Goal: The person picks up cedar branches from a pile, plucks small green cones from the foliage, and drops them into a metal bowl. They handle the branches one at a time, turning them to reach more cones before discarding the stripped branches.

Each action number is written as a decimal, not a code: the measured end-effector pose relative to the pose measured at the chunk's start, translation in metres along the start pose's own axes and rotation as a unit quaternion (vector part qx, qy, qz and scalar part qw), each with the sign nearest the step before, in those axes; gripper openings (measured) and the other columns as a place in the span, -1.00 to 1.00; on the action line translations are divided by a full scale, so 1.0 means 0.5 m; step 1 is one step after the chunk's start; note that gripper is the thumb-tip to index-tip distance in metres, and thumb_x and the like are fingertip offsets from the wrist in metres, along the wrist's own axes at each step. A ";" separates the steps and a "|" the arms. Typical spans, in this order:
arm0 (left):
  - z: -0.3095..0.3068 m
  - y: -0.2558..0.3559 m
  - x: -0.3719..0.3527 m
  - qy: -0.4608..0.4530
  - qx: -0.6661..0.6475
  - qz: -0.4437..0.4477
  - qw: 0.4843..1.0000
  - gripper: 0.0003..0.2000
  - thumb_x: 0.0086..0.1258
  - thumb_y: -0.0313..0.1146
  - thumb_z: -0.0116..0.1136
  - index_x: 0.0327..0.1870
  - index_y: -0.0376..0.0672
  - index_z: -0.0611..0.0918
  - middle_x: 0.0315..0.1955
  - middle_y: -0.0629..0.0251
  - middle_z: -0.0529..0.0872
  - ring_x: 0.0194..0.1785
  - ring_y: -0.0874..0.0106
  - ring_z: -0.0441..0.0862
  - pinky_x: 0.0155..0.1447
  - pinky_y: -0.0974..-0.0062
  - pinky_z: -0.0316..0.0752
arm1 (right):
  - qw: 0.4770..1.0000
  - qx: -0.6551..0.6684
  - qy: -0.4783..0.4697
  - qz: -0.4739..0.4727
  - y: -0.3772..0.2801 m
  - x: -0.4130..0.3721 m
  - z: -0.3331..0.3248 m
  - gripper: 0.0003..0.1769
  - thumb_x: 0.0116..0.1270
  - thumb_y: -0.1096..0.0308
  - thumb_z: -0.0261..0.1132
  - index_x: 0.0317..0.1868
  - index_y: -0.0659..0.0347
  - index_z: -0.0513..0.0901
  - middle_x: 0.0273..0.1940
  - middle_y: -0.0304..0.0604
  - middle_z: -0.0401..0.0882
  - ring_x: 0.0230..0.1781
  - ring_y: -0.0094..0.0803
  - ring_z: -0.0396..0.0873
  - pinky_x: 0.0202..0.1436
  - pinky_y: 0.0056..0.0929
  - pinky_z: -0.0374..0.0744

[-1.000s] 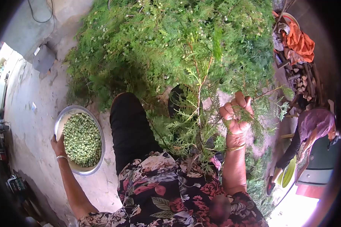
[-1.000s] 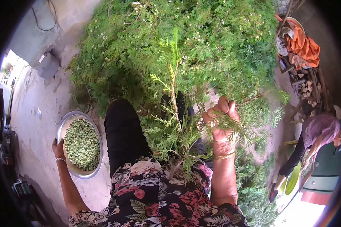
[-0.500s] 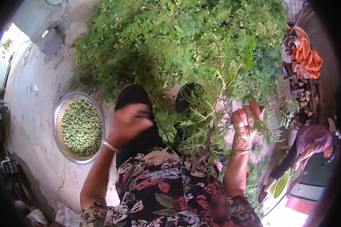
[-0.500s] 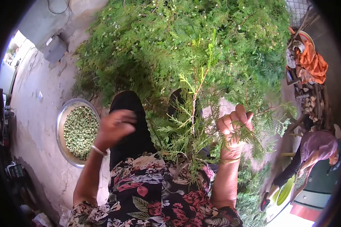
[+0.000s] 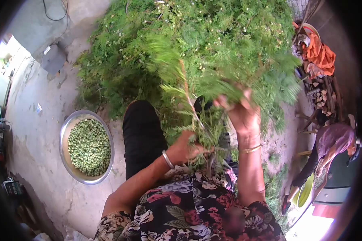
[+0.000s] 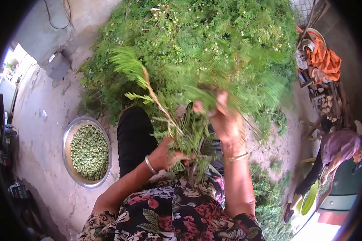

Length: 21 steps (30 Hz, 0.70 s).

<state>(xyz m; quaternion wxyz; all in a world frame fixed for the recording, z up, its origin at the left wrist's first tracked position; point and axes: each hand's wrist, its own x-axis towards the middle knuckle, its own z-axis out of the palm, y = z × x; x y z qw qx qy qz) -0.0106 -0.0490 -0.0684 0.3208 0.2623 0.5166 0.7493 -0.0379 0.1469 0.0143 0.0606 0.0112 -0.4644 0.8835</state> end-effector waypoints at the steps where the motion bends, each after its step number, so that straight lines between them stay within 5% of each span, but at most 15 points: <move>1: 0.000 0.020 0.000 0.000 -0.001 -0.004 1.000 -0.73 0.18 -0.56 0.26 -0.08 -0.30 0.54 -0.36 0.27 0.65 -0.47 0.45 0.59 -0.39 0.47 0.53 | 0.994 -0.103 0.015 -0.014 -0.003 0.008 0.015 -0.45 0.21 0.07 0.34 0.09 0.27 0.49 0.00 -0.02 0.55 -0.07 -0.21 0.55 0.00 -0.23 0.51; 3: -0.010 0.051 -0.003 0.145 -0.132 -0.035 0.980 -0.70 0.19 -0.64 0.21 -0.04 -0.29 0.51 -0.38 0.22 0.64 -0.44 0.40 0.60 -0.37 0.43 0.55 | 0.914 -0.402 -0.003 -0.054 -0.039 0.011 0.081 -0.32 0.18 0.11 0.39 0.17 0.39 0.42 0.07 0.03 0.54 0.02 -0.19 0.56 0.12 -0.28 0.49; 5: -0.038 0.050 -0.013 0.181 -0.229 -0.008 0.957 -0.77 0.22 -0.67 0.17 -0.10 -0.32 0.54 -0.39 0.16 0.63 -0.43 0.37 0.60 -0.31 0.42 0.56 | 0.898 -0.433 0.026 -0.071 -0.035 0.000 0.093 -0.16 0.14 0.03 0.41 0.22 0.50 0.31 0.09 0.15 0.51 0.07 -0.10 0.53 0.17 -0.24 0.46; 7: -0.101 0.032 -0.032 0.162 -0.125 0.017 0.979 -0.81 0.28 -0.58 0.17 -0.12 -0.36 0.50 -0.39 0.14 0.64 -0.40 0.37 0.61 -0.23 0.39 0.56 | 0.805 -0.571 0.035 -0.158 -0.014 -0.018 0.081 -0.08 0.10 -0.04 0.41 0.24 0.53 0.27 0.07 0.25 0.49 0.11 -0.03 0.50 0.19 -0.20 0.45; 8: -0.133 0.024 -0.041 0.155 -0.073 0.031 0.985 -0.81 0.30 -0.53 0.17 -0.13 -0.38 0.48 -0.39 0.12 0.64 -0.38 0.37 0.61 -0.19 0.38 0.56 | 0.799 -0.587 0.001 -0.131 -0.003 -0.035 0.078 -0.05 0.09 -0.05 0.42 0.23 0.55 0.25 0.06 0.33 0.48 0.12 0.01 0.49 0.18 -0.18 0.46; 10: -0.164 0.081 -0.005 0.264 -0.104 -0.123 0.951 -0.64 0.33 -0.51 0.15 0.08 -0.38 0.33 -0.26 0.05 0.63 -0.29 0.31 0.63 -0.15 0.35 0.59 | 0.851 -0.520 -0.066 -0.033 0.021 -0.064 0.101 -0.07 0.10 -0.08 0.40 0.19 0.58 0.29 0.01 0.27 0.52 0.07 -0.02 0.52 0.11 -0.22 0.51; 11: -0.166 0.085 -0.005 0.263 -0.157 0.023 0.952 -0.69 0.42 -0.44 0.03 0.09 -0.36 0.32 -0.18 -0.04 0.60 -0.21 0.24 0.63 -0.14 0.40 0.58 | 0.876 -0.470 -0.105 0.011 0.028 -0.069 0.109 -0.08 0.11 -0.10 0.38 0.17 0.59 0.31 -0.01 0.24 0.53 0.03 -0.05 0.55 0.07 -0.26 0.54; 12: -0.190 0.066 0.003 0.228 -0.029 0.076 0.970 -0.71 0.48 -0.38 -0.08 0.10 -0.34 0.31 -0.14 -0.08 0.59 -0.18 0.22 0.62 -0.13 0.42 0.58 | 0.877 -0.468 -0.105 0.010 0.039 -0.067 0.107 -0.08 0.11 -0.10 0.38 0.17 0.59 0.31 -0.01 0.24 0.53 0.03 -0.05 0.55 0.07 -0.26 0.54; 14: -0.213 0.059 0.023 0.187 0.102 0.129 0.969 -0.72 0.53 -0.33 -0.19 0.12 -0.32 0.30 -0.10 -0.11 0.57 -0.16 0.20 0.62 -0.12 0.45 0.57 | 0.951 -0.255 -0.091 0.149 0.063 -0.059 0.096 -0.21 0.21 0.05 0.35 0.20 0.54 0.31 0.02 0.19 0.53 -0.01 -0.03 0.58 0.01 -0.20 0.59; 15: -0.201 0.081 0.038 0.212 -0.025 0.103 0.972 -0.68 0.54 -0.24 -0.24 0.09 -0.34 0.32 -0.11 -0.13 0.59 -0.16 0.21 0.62 -0.13 0.44 0.57 | 0.952 -0.254 -0.094 0.146 0.053 -0.056 0.098 -0.21 0.21 0.05 0.35 0.20 0.54 0.31 0.02 0.19 0.53 -0.01 -0.03 0.58 0.01 -0.20 0.59; 17: -0.129 0.160 0.072 0.306 -0.187 -0.012 0.933 -0.75 0.29 -0.52 0.06 -0.05 -0.38 0.40 -0.25 -0.03 0.63 -0.35 0.26 0.62 -0.36 0.47 0.56 | 0.979 -0.094 -0.081 0.164 0.020 -0.048 0.096 -0.39 0.26 0.28 0.27 0.18 0.57 0.32 0.00 0.21 0.54 -0.06 0.00 0.60 -0.05 -0.19 0.62; 18: -0.093 0.199 0.089 0.361 -0.271 -0.055 0.891 -0.72 0.16 -0.66 0.21 -0.12 -0.40 0.44 -0.32 0.01 0.65 -0.44 0.29 0.63 -0.48 0.48 0.56 | 0.980 -0.088 -0.060 0.166 0.008 -0.045 0.087 -0.48 0.23 0.41 0.20 0.14 0.57 0.36 -0.02 0.24 0.54 -0.08 0.04 0.61 -0.10 -0.16 0.64; 21: -0.073 0.158 0.139 0.255 -0.175 -0.093 0.946 -0.71 0.20 -0.64 0.15 -0.08 -0.44 0.38 -0.34 -0.04 0.64 -0.47 0.32 0.60 -0.55 0.50 0.52 | 0.938 -0.275 -0.025 0.209 -0.022 -0.043 0.067 -0.49 0.16 0.33 0.37 0.08 0.41 0.49 -0.12 -0.03 0.61 -0.16 -0.31 0.62 -0.20 -0.40 0.62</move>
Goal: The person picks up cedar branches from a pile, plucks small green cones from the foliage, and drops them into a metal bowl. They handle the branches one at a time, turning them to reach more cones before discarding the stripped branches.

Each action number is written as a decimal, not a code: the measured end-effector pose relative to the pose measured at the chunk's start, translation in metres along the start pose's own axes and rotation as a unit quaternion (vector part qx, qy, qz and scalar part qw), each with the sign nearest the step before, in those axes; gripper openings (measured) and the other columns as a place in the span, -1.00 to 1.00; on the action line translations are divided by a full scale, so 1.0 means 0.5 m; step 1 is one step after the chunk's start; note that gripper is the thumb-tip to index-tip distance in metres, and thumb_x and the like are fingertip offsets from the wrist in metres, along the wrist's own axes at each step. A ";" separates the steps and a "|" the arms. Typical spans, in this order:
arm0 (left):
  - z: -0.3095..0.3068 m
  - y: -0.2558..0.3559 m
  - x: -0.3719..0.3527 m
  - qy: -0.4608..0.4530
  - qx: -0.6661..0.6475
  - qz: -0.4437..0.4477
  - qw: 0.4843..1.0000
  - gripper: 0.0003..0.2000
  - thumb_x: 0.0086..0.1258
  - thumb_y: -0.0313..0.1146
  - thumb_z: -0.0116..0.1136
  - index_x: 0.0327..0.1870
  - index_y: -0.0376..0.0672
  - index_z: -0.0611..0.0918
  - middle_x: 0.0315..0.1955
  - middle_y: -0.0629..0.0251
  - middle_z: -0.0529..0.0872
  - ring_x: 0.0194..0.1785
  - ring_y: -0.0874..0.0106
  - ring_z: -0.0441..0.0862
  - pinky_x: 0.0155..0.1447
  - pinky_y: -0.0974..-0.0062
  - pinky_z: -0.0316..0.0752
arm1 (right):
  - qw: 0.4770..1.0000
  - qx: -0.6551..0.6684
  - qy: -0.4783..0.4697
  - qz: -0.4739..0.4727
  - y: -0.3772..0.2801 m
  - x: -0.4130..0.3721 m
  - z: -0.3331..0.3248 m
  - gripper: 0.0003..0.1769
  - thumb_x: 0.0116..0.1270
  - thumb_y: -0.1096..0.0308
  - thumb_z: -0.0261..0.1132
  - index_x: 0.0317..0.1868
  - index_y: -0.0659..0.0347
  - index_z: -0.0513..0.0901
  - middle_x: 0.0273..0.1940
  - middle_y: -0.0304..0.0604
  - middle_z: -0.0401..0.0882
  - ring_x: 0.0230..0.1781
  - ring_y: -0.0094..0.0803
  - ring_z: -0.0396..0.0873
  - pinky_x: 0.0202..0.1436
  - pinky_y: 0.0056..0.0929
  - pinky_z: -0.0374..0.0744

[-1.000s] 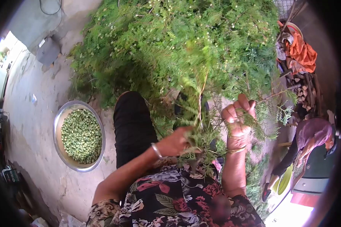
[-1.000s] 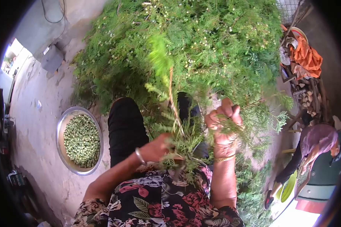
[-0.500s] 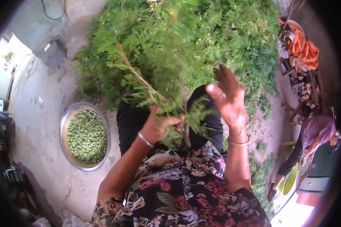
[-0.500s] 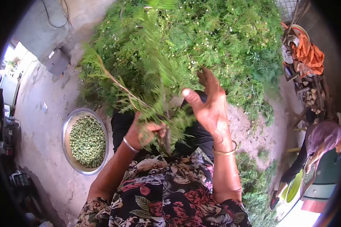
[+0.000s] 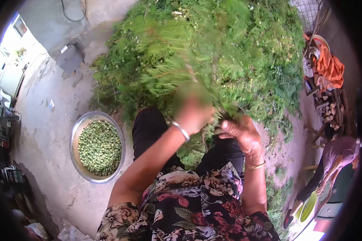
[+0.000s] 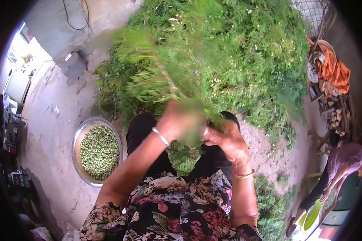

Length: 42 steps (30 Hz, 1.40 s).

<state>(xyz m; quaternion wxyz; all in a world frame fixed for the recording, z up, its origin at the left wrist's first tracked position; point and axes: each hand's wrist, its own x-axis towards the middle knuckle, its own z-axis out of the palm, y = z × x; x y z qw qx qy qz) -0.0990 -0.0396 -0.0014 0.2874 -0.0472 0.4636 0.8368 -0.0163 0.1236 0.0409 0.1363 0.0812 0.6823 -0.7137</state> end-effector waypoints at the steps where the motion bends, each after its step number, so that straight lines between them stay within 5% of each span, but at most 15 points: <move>1: 0.020 -0.029 0.020 -0.018 0.037 0.014 0.999 -0.72 0.22 -0.63 0.12 -0.08 -0.45 0.37 -0.36 -0.04 0.64 -0.50 0.34 0.59 -0.57 0.50 0.49 | 0.992 -0.124 0.029 -0.027 -0.004 -0.005 -0.002 -0.49 0.11 0.34 0.42 0.05 0.40 0.50 -0.18 -0.06 0.62 -0.20 -0.38 0.61 -0.24 -0.42 0.60; 2: 0.034 -0.088 0.056 0.021 0.093 0.066 0.993 -0.75 0.24 -0.62 0.07 -0.09 -0.45 0.37 -0.41 -0.01 0.63 -0.53 0.36 0.56 -0.61 0.52 0.44 | 0.966 -0.247 0.059 -0.052 -0.007 -0.012 -0.006 -0.48 0.06 0.35 0.46 0.01 0.40 0.52 -0.23 -0.09 0.63 -0.24 -0.45 0.60 -0.27 -0.45 0.58; 4: 0.117 -0.041 -0.021 0.002 0.164 0.002 0.987 -0.75 0.18 -0.67 0.03 -0.10 -0.45 0.39 -0.51 0.09 0.59 -0.59 0.43 0.51 -0.66 0.52 0.34 | 0.956 -0.265 0.103 -0.070 0.027 -0.012 -0.022 -0.58 0.03 0.40 0.46 -0.11 0.40 0.56 -0.39 -0.16 0.63 -0.41 -0.54 0.58 -0.41 -0.48 0.54; 5: 0.102 -0.063 0.010 -0.074 0.056 -0.084 0.992 -0.66 0.08 -0.75 0.05 -0.07 -0.45 0.37 -0.57 0.20 0.52 -0.62 0.49 0.46 -0.66 0.54 0.27 | 0.966 -0.222 0.134 -0.011 0.030 -0.020 -0.026 -0.64 0.03 0.42 0.44 -0.17 0.39 0.57 -0.46 -0.18 0.61 -0.49 -0.54 0.56 -0.48 -0.48 0.51; 7: 0.109 -0.107 0.047 -0.094 0.106 -0.074 0.987 -0.62 0.04 -0.75 0.09 -0.06 -0.45 0.35 -0.59 0.23 0.50 -0.62 0.51 0.45 -0.65 0.53 0.28 | 0.954 -0.226 0.196 0.038 0.040 -0.040 -0.031 -0.82 0.11 0.49 0.30 -0.28 0.39 0.56 -0.59 -0.20 0.57 -0.71 -0.52 0.46 -0.68 -0.49 0.40; 12: 0.141 -0.114 0.046 -0.123 0.265 -0.056 0.955 -0.62 0.00 -0.68 0.24 -0.13 -0.45 0.38 -0.54 0.20 0.53 -0.56 0.50 0.48 -0.55 0.53 0.35 | 0.926 -0.262 0.271 0.030 0.129 -0.060 -0.069 -0.84 0.30 0.42 0.10 -0.27 0.36 0.53 -0.68 -0.23 0.48 -0.78 -0.52 0.40 -0.76 -0.49 0.31; 14: 0.139 -0.107 0.018 -0.137 0.224 -0.045 0.964 -0.61 0.05 -0.65 0.28 -0.09 -0.48 0.41 -0.43 0.11 0.60 -0.42 0.48 0.59 -0.47 0.55 0.46 | 0.949 -0.090 0.301 -0.011 0.155 -0.058 -0.098 -0.88 0.33 0.39 0.11 -0.25 0.26 0.52 -0.67 -0.23 0.46 -0.79 -0.51 0.37 -0.78 -0.56 0.27; 16: 0.121 -0.111 -0.009 -0.059 0.230 0.172 0.956 -0.51 0.06 -0.60 0.34 0.04 -0.44 0.41 -0.35 0.14 0.64 -0.30 0.46 0.64 -0.35 0.58 0.54 | 0.951 0.057 0.305 -0.014 0.159 -0.062 -0.115 -0.90 0.36 0.36 0.13 -0.25 0.20 0.49 -0.64 -0.23 0.45 -0.78 -0.52 0.35 -0.80 -0.64 0.23; 17: 0.104 -0.108 -0.030 -0.062 0.230 0.170 0.956 -0.51 0.06 -0.60 0.34 0.04 -0.44 0.41 -0.35 0.14 0.64 -0.30 0.46 0.64 -0.35 0.58 0.54 | 0.944 0.113 0.308 -0.031 0.150 -0.067 -0.117 -0.87 0.37 0.35 0.12 -0.16 0.20 0.43 -0.57 -0.18 0.49 -0.75 -0.51 0.37 -0.79 -0.65 0.24; 19: 0.048 -0.095 -0.077 -0.076 0.265 0.331 0.903 -0.55 0.07 -0.58 0.34 0.04 -0.35 0.50 -0.31 0.23 0.65 -0.22 0.48 0.63 -0.28 0.60 0.55 | 0.938 0.166 0.300 -0.041 0.152 -0.070 -0.125 -0.82 0.41 0.33 0.11 -0.07 0.19 0.36 -0.51 -0.10 0.50 -0.70 -0.49 0.40 -0.78 -0.67 0.24; 26: -0.189 -0.154 -0.097 0.088 0.478 0.196 0.852 -0.81 0.20 -0.44 0.29 -0.23 -0.33 0.61 -0.46 0.33 0.63 -0.43 0.57 0.53 -0.37 0.63 0.42 | 0.912 0.295 0.275 -0.068 0.172 -0.070 -0.126 -0.85 0.41 0.31 0.14 -0.30 0.18 0.44 -0.65 -0.17 0.40 -0.84 -0.60 0.12 -0.79 -0.63 0.15; 29: -0.246 -0.185 -0.056 0.134 0.249 -0.006 0.959 -0.81 0.26 -0.35 0.27 -0.33 -0.29 0.55 -0.54 0.43 0.52 -0.48 0.57 0.46 -0.37 0.53 0.44 | 0.902 0.352 0.237 -0.084 0.192 -0.075 -0.128 -0.84 0.41 0.31 0.13 -0.32 0.18 0.46 -0.63 -0.18 0.42 -0.85 -0.62 0.10 -0.78 -0.63 0.17; 32: -0.210 -0.134 -0.046 0.149 0.048 0.030 0.987 -0.79 0.26 -0.32 0.28 -0.29 -0.25 0.53 -0.46 0.43 0.53 -0.39 0.53 0.50 -0.28 0.43 0.52 | 0.893 0.394 0.194 -0.099 0.203 -0.084 -0.140 -0.82 0.42 0.29 0.12 -0.35 0.17 0.47 -0.62 -0.19 0.43 -0.84 -0.62 0.12 -0.76 -0.61 0.20; 36: -0.195 -0.059 -0.028 0.039 -0.107 0.113 0.987 -0.86 0.32 -0.43 0.18 -0.17 -0.21 0.54 -0.40 0.37 0.56 -0.31 0.43 0.57 -0.21 0.30 0.58 | 0.882 0.431 0.166 -0.098 0.222 -0.103 -0.168 -0.79 0.41 0.24 0.14 -0.36 0.14 0.47 -0.62 -0.21 0.42 -0.81 -0.63 0.16 -0.72 -0.59 0.23; 42: -0.147 -0.036 -0.021 0.019 -0.077 0.157 0.984 -0.84 0.34 -0.54 0.09 -0.09 -0.30 0.55 -0.40 0.37 0.56 -0.35 0.43 0.60 -0.25 0.30 0.65 | 0.877 0.443 0.133 -0.131 0.244 -0.114 -0.185 -0.77 0.42 0.16 0.11 -0.41 -0.01 0.55 -0.55 -0.26 0.48 -0.77 -0.60 0.18 -0.66 -0.55 0.23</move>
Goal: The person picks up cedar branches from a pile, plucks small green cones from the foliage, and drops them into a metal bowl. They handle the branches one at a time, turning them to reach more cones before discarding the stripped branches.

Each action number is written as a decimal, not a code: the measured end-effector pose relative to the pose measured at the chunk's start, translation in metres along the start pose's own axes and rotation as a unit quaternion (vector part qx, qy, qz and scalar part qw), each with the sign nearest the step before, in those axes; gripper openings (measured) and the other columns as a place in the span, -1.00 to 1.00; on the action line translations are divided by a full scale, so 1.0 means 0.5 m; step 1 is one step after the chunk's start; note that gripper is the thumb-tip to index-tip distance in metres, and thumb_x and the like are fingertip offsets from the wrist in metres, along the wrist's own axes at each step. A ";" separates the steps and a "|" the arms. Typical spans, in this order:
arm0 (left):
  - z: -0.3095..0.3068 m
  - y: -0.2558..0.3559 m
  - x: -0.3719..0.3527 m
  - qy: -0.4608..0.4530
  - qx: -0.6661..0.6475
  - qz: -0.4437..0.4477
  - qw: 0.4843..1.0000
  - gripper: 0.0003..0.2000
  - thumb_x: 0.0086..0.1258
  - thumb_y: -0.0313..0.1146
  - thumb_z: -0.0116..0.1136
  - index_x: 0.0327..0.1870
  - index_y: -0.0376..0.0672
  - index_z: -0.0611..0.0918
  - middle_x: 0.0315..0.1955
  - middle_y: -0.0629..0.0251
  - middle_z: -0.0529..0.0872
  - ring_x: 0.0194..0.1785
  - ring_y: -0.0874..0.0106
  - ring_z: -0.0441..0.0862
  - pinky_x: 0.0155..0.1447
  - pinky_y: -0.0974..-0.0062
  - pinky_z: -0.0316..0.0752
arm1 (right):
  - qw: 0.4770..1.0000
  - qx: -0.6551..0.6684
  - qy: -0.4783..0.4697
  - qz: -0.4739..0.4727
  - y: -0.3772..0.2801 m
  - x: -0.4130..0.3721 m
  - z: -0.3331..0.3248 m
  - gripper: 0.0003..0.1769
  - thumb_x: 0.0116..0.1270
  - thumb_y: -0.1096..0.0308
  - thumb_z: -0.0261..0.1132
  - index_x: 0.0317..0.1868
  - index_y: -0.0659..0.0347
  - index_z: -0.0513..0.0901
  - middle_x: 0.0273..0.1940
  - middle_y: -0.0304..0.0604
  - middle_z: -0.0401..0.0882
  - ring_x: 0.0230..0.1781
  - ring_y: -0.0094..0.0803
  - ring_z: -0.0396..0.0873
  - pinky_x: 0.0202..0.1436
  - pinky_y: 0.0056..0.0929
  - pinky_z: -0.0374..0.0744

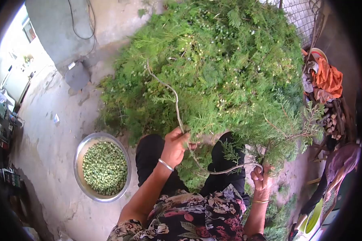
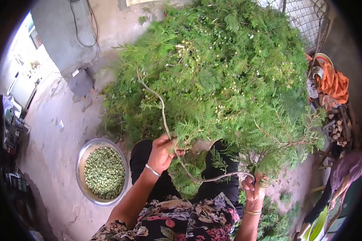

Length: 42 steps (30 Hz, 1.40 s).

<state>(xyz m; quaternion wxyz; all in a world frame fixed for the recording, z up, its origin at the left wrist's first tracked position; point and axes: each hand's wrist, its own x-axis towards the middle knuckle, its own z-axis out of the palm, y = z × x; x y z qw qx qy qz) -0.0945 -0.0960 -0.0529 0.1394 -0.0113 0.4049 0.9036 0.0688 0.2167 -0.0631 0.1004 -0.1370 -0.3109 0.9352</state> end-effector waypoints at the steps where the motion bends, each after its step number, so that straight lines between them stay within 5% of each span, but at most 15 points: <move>1: -0.009 -0.006 0.004 -0.014 0.015 0.003 1.000 -0.84 0.34 -0.56 0.06 -0.09 -0.30 0.56 -0.40 0.37 0.56 -0.36 0.44 0.59 -0.25 0.31 0.65 | 1.000 0.014 -0.022 -0.014 0.002 0.004 -0.023 -0.79 0.40 0.15 0.10 -0.38 -0.05 0.57 -0.52 -0.35 0.48 -0.73 -0.57 0.21 -0.63 -0.52 0.25; 6: -0.031 -0.023 -0.002 -0.013 0.010 0.006 1.000 -0.89 0.32 -0.61 -0.01 -0.18 -0.34 0.54 -0.35 0.23 0.61 -0.30 0.28 0.68 -0.35 0.32 0.67 | 1.000 0.007 0.011 -0.010 0.000 -0.010 -0.031 -0.79 0.36 0.11 0.13 -0.44 -0.15 0.57 -0.49 -0.46 0.48 -0.69 -0.56 0.22 -0.59 -0.53 0.25; 8: 0.011 0.004 -0.026 -0.008 0.009 0.030 0.999 -0.91 0.33 -0.60 -0.02 -0.20 -0.32 0.51 -0.30 0.13 0.65 -0.25 0.15 0.70 -0.32 0.24 0.68 | 0.998 0.005 -0.054 -0.028 0.002 -0.012 -0.013 -0.77 0.38 0.18 0.14 -0.49 -0.13 0.55 -0.55 -0.38 0.47 -0.74 -0.58 0.19 -0.62 -0.52 0.25; 12: 0.005 0.006 -0.034 -0.028 -0.001 0.037 0.999 -0.84 0.35 -0.57 -0.03 -0.09 -0.34 0.51 -0.26 0.11 0.65 -0.28 0.17 0.69 -0.25 0.16 0.68 | 0.998 0.039 0.027 -0.029 0.007 -0.024 0.036 -0.74 0.42 0.23 0.12 -0.48 -0.04 0.52 -0.63 -0.26 0.41 -0.81 -0.60 0.12 -0.63 -0.58 0.24; 17: 0.023 0.013 -0.053 -0.026 0.000 0.070 0.997 -0.83 0.43 -0.50 -0.02 -0.05 -0.34 0.54 -0.22 0.20 0.67 -0.20 0.29 0.68 -0.22 0.28 0.68 | 1.000 0.006 -0.026 -0.013 0.008 -0.028 0.038 -0.78 0.43 0.22 0.10 -0.41 0.00 0.50 -0.65 -0.28 0.36 -0.80 -0.64 0.12 -0.60 -0.55 0.24; 24: 0.029 0.035 -0.090 -0.068 0.087 0.118 0.987 -0.81 0.43 -0.51 -0.05 -0.02 -0.34 0.51 -0.17 0.09 0.67 -0.11 0.14 0.67 -0.19 0.19 0.66 | 0.999 0.027 -0.005 0.020 0.006 -0.034 -0.009 -0.60 0.29 -0.14 0.15 -0.40 0.01 0.58 -0.63 -0.30 0.43 -0.79 -0.64 0.16 -0.56 -0.53 0.24; 30: 0.018 0.038 -0.109 0.000 0.107 0.132 0.985 -0.84 0.39 -0.52 0.01 -0.09 -0.35 0.55 -0.25 0.21 0.65 -0.24 0.36 0.67 -0.20 0.31 0.68 | 0.998 0.043 -0.035 0.003 0.017 -0.043 0.016 -0.64 0.37 0.00 0.09 -0.48 0.04 0.53 -0.59 -0.27 0.43 -0.74 -0.65 0.22 -0.55 -0.55 0.25; 31: 0.008 0.039 -0.106 0.028 0.123 0.123 0.984 -0.85 0.38 -0.51 0.03 -0.10 -0.33 0.55 -0.25 0.23 0.65 -0.27 0.38 0.66 -0.22 0.33 0.68 | 0.993 -0.005 -0.112 0.030 0.008 -0.030 0.029 -0.73 0.33 0.09 0.19 -0.41 0.09 0.54 -0.55 -0.23 0.45 -0.72 -0.65 0.26 -0.56 -0.55 0.26; 32: -0.002 0.038 -0.099 0.048 0.139 0.111 0.983 -0.87 0.38 -0.50 0.04 -0.12 -0.31 0.54 -0.26 0.25 0.65 -0.29 0.39 0.66 -0.25 0.35 0.68 | 0.996 -0.015 -0.079 -0.031 0.020 -0.035 0.069 -0.82 0.27 0.23 0.28 -0.32 0.14 0.52 -0.49 -0.17 0.45 -0.68 -0.61 0.28 -0.57 -0.57 0.27; 33: -0.016 0.039 -0.095 0.081 0.163 0.077 0.980 -0.85 0.37 -0.46 0.08 -0.11 -0.30 0.53 -0.25 0.24 0.64 -0.30 0.39 0.65 -0.28 0.37 0.68 | 0.988 0.044 -0.142 0.031 0.027 -0.008 0.054 -0.80 0.24 0.35 0.31 -0.17 0.19 0.52 -0.40 -0.14 0.45 -0.60 -0.56 0.34 -0.54 -0.57 0.30; 36: -0.089 0.026 -0.090 0.164 0.270 0.051 0.947 -0.75 0.35 -0.32 0.15 -0.10 -0.30 0.49 -0.31 0.15 0.65 -0.34 0.35 0.66 -0.39 0.42 0.64 | 0.996 -0.014 -0.090 0.022 0.032 0.031 0.127 -0.67 0.28 0.53 0.19 0.01 0.16 0.32 -0.06 -0.03 0.36 -0.50 -0.40 0.39 -0.57 -0.56 0.34; 37: -0.115 0.035 -0.085 0.137 0.238 -0.021 0.961 -0.73 0.35 -0.28 0.14 -0.10 -0.31 0.49 -0.35 0.12 0.65 -0.38 0.33 0.65 -0.42 0.43 0.62 | 0.998 -0.055 0.028 0.000 0.018 0.040 0.187 -0.63 0.20 0.70 0.07 -0.01 0.30 0.21 -0.35 0.10 0.46 -0.67 -0.43 0.37 -0.73 -0.57 0.29; 38: -0.131 0.047 -0.084 0.115 0.208 -0.093 0.967 -0.70 0.36 -0.24 0.13 -0.11 -0.32 0.49 -0.40 0.09 0.65 -0.42 0.31 0.65 -0.45 0.45 0.60 | 0.988 -0.147 0.028 0.040 -0.024 0.043 0.228 -0.72 0.25 0.65 0.02 -0.04 0.30 0.22 -0.37 0.09 0.49 -0.66 -0.42 0.38 -0.76 -0.54 0.25; 40: -0.132 0.058 -0.087 0.160 0.194 -0.112 0.961 -0.70 0.39 -0.21 0.08 -0.13 -0.32 0.50 -0.45 0.06 0.65 -0.50 0.30 0.63 -0.47 0.46 0.57 | 0.976 -0.074 0.179 -0.095 -0.058 0.042 0.273 -0.81 0.30 0.56 0.05 -0.08 0.35 0.37 -0.45 -0.01 0.53 -0.66 -0.43 0.39 -0.77 -0.54 0.23; 42: -0.182 0.063 -0.063 0.161 0.193 -0.125 0.960 -0.70 0.37 -0.18 0.09 -0.16 -0.28 0.51 -0.44 0.08 0.65 -0.47 0.31 0.62 -0.46 0.47 0.55 | 0.970 -0.203 0.067 -0.117 -0.161 0.041 0.207 -0.72 0.22 0.54 0.15 -0.03 0.30 0.50 -0.53 -0.07 0.53 -0.67 -0.42 0.41 -0.74 -0.48 0.32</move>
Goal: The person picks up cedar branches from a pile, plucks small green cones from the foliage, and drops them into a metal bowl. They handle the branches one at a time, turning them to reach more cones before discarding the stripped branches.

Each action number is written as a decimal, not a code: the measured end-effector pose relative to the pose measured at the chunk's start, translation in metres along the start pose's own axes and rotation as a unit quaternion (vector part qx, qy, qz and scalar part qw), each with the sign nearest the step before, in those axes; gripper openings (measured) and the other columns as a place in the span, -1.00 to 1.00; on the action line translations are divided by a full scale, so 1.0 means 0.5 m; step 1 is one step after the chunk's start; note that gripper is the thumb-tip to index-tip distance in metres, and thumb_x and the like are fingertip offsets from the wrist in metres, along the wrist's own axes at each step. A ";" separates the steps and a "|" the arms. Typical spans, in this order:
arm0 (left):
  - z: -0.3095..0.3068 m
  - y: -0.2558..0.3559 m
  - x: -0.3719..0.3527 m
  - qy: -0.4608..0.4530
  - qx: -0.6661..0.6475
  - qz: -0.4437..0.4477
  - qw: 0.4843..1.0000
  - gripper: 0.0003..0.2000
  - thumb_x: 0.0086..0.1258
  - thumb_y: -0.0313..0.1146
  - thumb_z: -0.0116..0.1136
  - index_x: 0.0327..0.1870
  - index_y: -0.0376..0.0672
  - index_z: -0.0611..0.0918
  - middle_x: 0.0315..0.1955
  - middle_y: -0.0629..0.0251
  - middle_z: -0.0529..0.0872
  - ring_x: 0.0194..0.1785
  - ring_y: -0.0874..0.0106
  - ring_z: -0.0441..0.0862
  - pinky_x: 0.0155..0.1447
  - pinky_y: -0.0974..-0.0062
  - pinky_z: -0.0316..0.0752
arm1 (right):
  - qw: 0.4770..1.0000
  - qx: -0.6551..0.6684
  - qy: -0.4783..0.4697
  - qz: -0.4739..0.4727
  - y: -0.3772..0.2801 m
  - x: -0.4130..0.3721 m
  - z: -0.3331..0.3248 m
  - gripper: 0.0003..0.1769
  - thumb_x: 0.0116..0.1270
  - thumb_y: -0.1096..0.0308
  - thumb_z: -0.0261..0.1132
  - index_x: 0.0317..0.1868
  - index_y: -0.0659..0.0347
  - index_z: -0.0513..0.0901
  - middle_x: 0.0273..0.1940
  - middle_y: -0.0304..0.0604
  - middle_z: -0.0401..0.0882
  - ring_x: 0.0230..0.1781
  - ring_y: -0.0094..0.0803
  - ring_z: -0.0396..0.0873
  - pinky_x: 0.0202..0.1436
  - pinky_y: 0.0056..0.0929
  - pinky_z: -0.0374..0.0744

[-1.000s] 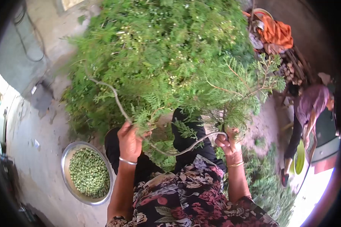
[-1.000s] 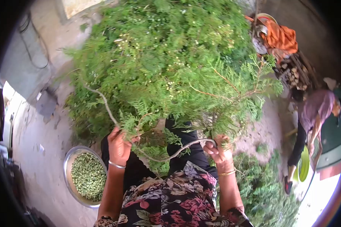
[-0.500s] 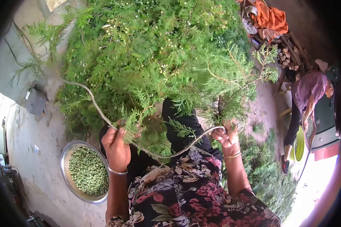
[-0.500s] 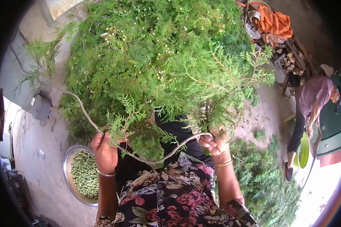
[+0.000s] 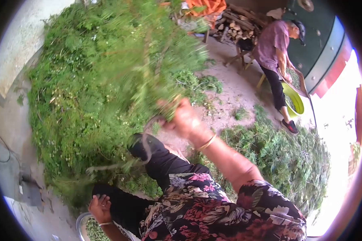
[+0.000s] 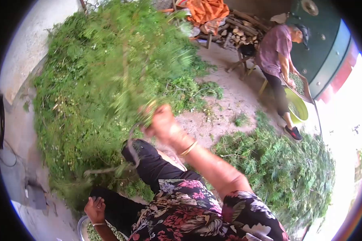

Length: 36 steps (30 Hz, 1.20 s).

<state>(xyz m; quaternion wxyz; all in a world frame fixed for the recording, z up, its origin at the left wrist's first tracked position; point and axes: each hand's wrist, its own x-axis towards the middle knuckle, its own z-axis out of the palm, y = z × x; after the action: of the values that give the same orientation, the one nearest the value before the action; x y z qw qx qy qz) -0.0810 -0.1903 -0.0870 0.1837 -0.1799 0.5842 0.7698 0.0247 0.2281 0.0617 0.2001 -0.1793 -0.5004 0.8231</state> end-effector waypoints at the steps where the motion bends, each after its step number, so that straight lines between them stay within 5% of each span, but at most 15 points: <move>1: -0.018 -0.006 0.028 -0.024 -0.034 -0.010 0.999 -0.72 0.36 -0.17 0.11 -0.17 -0.25 0.51 -0.43 0.10 0.66 -0.44 0.32 0.62 -0.44 0.47 0.53 | 0.999 -0.020 0.009 -0.041 -0.044 -0.015 -0.048 -0.70 0.23 0.51 0.14 0.00 0.30 0.48 -0.48 -0.04 0.51 -0.63 -0.41 0.41 -0.70 -0.47 0.34; 5: 0.003 -0.019 0.138 -0.033 -0.053 -0.067 0.996 -0.79 0.33 -0.21 0.14 -0.22 -0.16 0.52 -0.40 0.21 0.67 -0.38 0.35 0.61 -0.38 0.46 0.46 | 0.940 -0.075 0.248 -0.222 -0.234 -0.231 -0.326 -0.61 0.28 0.36 0.14 0.10 0.28 0.39 -0.30 0.06 0.43 -0.47 -0.36 0.43 -0.56 -0.47 0.39; 10: 0.037 -0.074 0.223 -0.048 -0.024 -0.106 0.993 -0.83 0.32 -0.27 0.15 -0.22 -0.15 0.53 -0.38 0.23 0.68 -0.37 0.38 0.61 -0.35 0.46 0.46 | 0.727 -0.125 0.550 -0.392 -0.441 -0.796 -0.647 -0.47 0.34 0.18 0.13 0.22 0.26 0.28 -0.08 0.19 0.34 -0.27 -0.29 0.45 -0.39 -0.46 0.46; 13: 0.052 -0.107 0.233 -0.055 -0.015 -0.134 0.989 -0.84 0.31 -0.29 0.17 -0.21 -0.16 0.53 -0.38 0.22 0.67 -0.37 0.38 0.62 -0.34 0.47 0.48 | 0.622 -0.152 0.659 -0.395 -0.407 -1.008 -0.699 -0.38 0.38 0.06 0.12 0.30 0.25 0.21 0.05 0.26 0.28 -0.15 -0.26 0.46 -0.28 -0.46 0.50; 15: 0.054 -0.113 0.242 -0.047 -0.003 -0.132 0.990 -0.81 0.31 -0.29 0.18 -0.21 -0.19 0.52 -0.35 0.19 0.67 -0.35 0.38 0.62 -0.34 0.49 0.48 | 0.579 -0.233 0.716 -0.313 -0.317 -1.031 -0.722 -0.67 0.35 0.06 0.17 -0.24 0.18 0.44 -0.44 -0.12 0.33 -0.61 -0.50 0.33 -0.60 -0.57 0.34; 16: 0.064 -0.109 0.238 -0.052 0.000 -0.131 0.990 -0.81 0.31 -0.29 0.18 -0.21 -0.19 0.52 -0.35 0.19 0.67 -0.35 0.38 0.62 -0.34 0.49 0.48 | 0.525 -0.250 0.788 -0.201 -0.276 -0.908 -0.644 -0.58 0.37 0.06 0.15 -0.61 0.06 0.41 -0.73 -0.39 0.20 -0.77 -0.59 0.15 -0.67 -0.58 0.25; 18: 0.073 -0.086 0.221 -0.083 -0.035 -0.124 0.988 -0.81 0.33 -0.31 0.17 -0.21 -0.23 0.52 -0.34 0.16 0.67 -0.32 0.37 0.63 -0.33 0.47 0.50 | 0.632 -0.157 0.716 -0.251 -0.160 -0.770 -0.579 -0.57 0.33 0.23 0.21 -0.68 0.19 0.38 -0.75 -0.24 0.33 -0.81 -0.47 0.29 -0.75 -0.46 0.31; 20: 0.077 -0.060 0.203 -0.110 -0.061 -0.109 0.986 -0.81 0.34 -0.33 0.16 -0.20 -0.26 0.52 -0.33 0.14 0.67 -0.31 0.35 0.63 -0.32 0.46 0.52 | 0.699 -0.121 0.680 -0.185 -0.039 -0.676 -0.649 -0.62 0.31 0.33 0.20 -0.65 0.25 0.37 -0.68 -0.15 0.42 -0.72 -0.42 0.44 -0.71 -0.42 0.40; 23: 0.085 0.017 0.136 -0.106 -0.138 -0.057 0.983 -0.82 0.34 -0.40 0.16 -0.15 -0.31 0.53 -0.29 0.04 0.65 -0.27 0.27 0.62 -0.22 0.40 0.59 | 0.811 -0.053 0.580 -0.049 0.040 -0.479 -0.565 -0.80 0.22 0.45 0.21 -0.41 0.47 0.46 -0.53 -0.01 0.53 -0.58 -0.26 0.58 -0.61 -0.34 0.51; 26: 0.086 0.103 0.049 -0.097 -0.164 0.012 0.982 -0.83 0.32 -0.40 0.16 -0.17 -0.29 0.54 -0.33 0.06 0.68 -0.28 0.28 0.63 -0.22 0.41 0.56 | 0.971 -0.046 0.232 -0.042 0.079 -0.345 -0.579 -0.71 0.17 0.57 0.15 -0.12 0.63 0.44 -0.32 0.12 0.58 -0.37 -0.25 0.61 -0.31 -0.36 0.59; 30: 0.035 0.190 -0.012 -0.089 -0.159 0.076 0.980 -0.86 0.30 -0.40 0.17 -0.23 -0.27 0.56 -0.36 0.08 0.68 -0.35 0.32 0.62 -0.26 0.43 0.52 | 0.970 -0.139 0.198 0.006 0.036 -0.157 -0.278 -0.62 0.18 0.57 0.13 0.00 0.64 0.41 -0.26 0.11 0.59 -0.30 -0.29 0.60 -0.25 -0.38 0.58; 36: -0.024 0.198 -0.011 -0.027 -0.136 0.100 0.985 -0.87 0.29 -0.41 0.17 -0.27 -0.28 0.55 -0.38 0.08 0.67 -0.37 0.34 0.61 -0.32 0.46 0.49 | 0.958 -0.279 -0.061 -0.006 0.044 -0.009 0.068 -0.60 0.27 0.47 0.15 0.06 0.59 0.42 -0.24 0.08 0.63 -0.34 -0.37 0.61 -0.23 -0.50 0.57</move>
<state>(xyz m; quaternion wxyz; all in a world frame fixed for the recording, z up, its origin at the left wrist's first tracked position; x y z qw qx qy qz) -0.1241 -0.2270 -0.0047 0.0955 -0.1230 0.4839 0.8611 0.0084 0.1912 0.0574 0.1159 -0.1745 -0.7223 0.6591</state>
